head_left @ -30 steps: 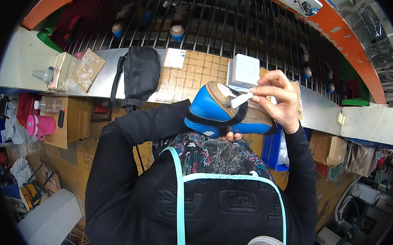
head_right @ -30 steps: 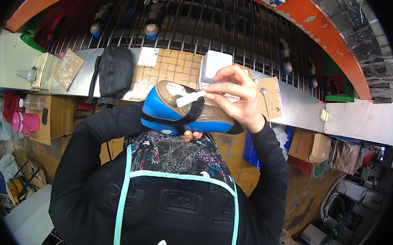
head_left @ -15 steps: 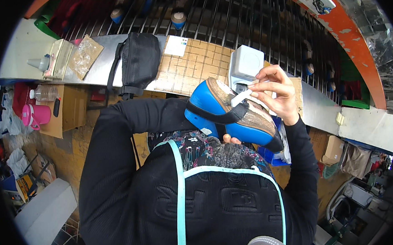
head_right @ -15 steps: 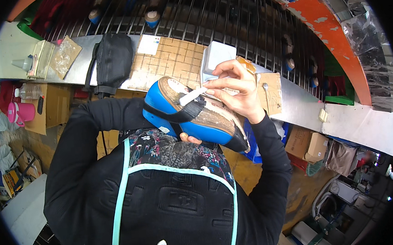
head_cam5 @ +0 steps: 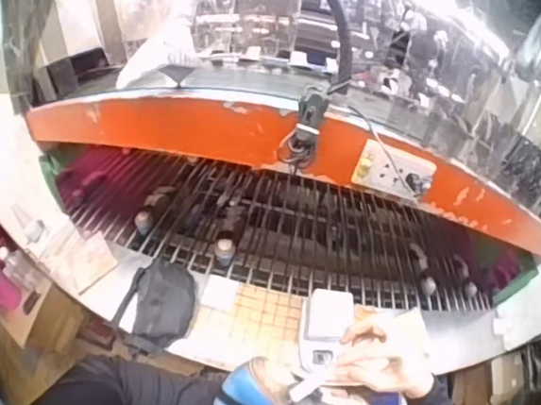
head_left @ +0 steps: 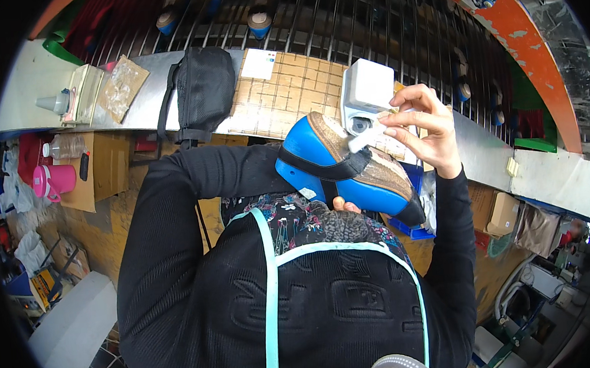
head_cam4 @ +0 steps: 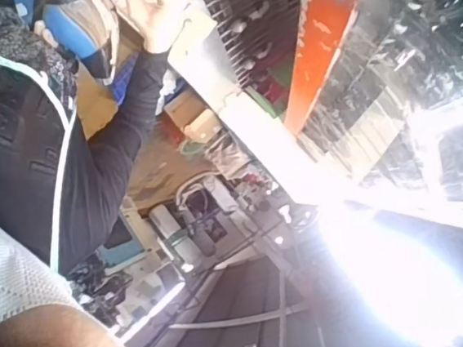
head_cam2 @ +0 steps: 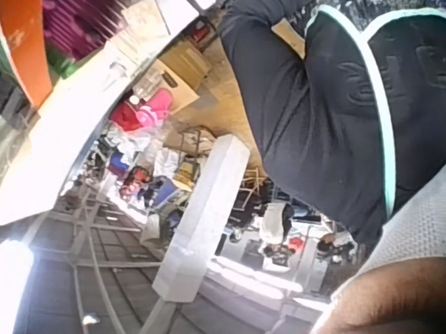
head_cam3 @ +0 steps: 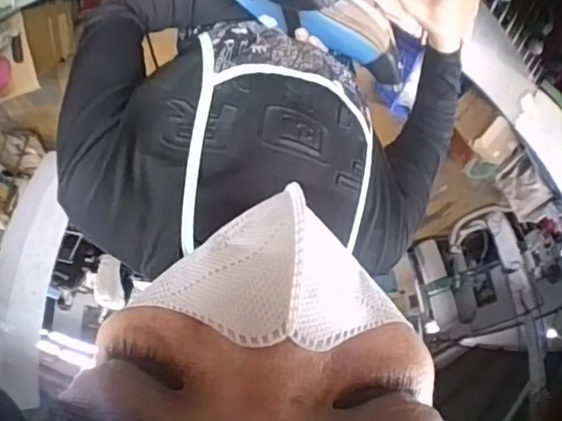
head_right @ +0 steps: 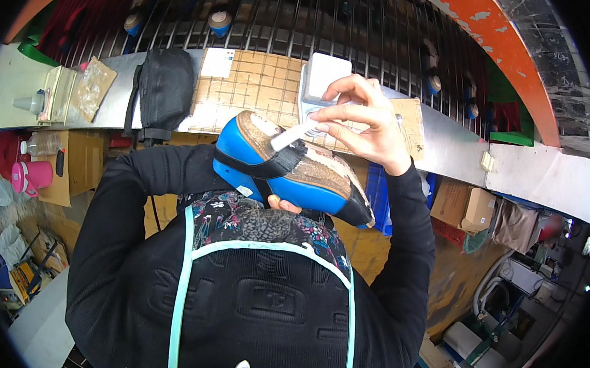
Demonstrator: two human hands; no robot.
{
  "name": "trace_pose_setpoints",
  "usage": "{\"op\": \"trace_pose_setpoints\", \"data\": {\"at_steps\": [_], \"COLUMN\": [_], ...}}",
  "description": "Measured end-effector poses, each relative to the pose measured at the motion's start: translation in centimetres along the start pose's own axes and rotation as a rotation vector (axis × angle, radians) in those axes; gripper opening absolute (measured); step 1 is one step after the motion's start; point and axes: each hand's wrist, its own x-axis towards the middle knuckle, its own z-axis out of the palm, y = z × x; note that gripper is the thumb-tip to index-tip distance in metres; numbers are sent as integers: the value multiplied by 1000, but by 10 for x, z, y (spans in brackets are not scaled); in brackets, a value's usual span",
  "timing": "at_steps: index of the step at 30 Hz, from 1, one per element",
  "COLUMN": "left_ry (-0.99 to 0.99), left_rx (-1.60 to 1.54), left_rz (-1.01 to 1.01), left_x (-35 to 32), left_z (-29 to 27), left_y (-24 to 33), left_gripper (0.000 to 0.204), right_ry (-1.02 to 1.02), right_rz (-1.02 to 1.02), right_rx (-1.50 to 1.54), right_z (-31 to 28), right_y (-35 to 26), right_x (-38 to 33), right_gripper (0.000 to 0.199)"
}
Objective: The person holds a blue shoe last with a brown sole and applies a white substance from a small container using a brush. They repeatedly dip the brush into the container and spread the substance along the sole edge, rotating the shoe to access different areas.
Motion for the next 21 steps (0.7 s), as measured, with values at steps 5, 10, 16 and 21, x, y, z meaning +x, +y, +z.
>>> {"op": "trace_pose_setpoints", "data": {"at_steps": [5, 10, 16, 21], "left_ry": [-61, -124, -179, -395], "left_rx": [-38, -102, -211, -694], "left_rz": [-81, -182, -323, -465], "left_x": [-3, -4, -5, -3], "left_z": [16, 25, 41, 49], "left_y": [15, 24, 37, 5], "left_gripper": [69, 71, 73, 74], "right_ry": [-15, -73, -90, -111], "right_rz": [-19, 31, 35, 4], "right_rx": [-26, -8, -102, -256], "right_z": [3, -1, -13, -13], "right_y": [0, 3, -4, -18], "right_x": [-3, -10, -11, -9], "right_gripper": [23, 20, 17, 18]}}
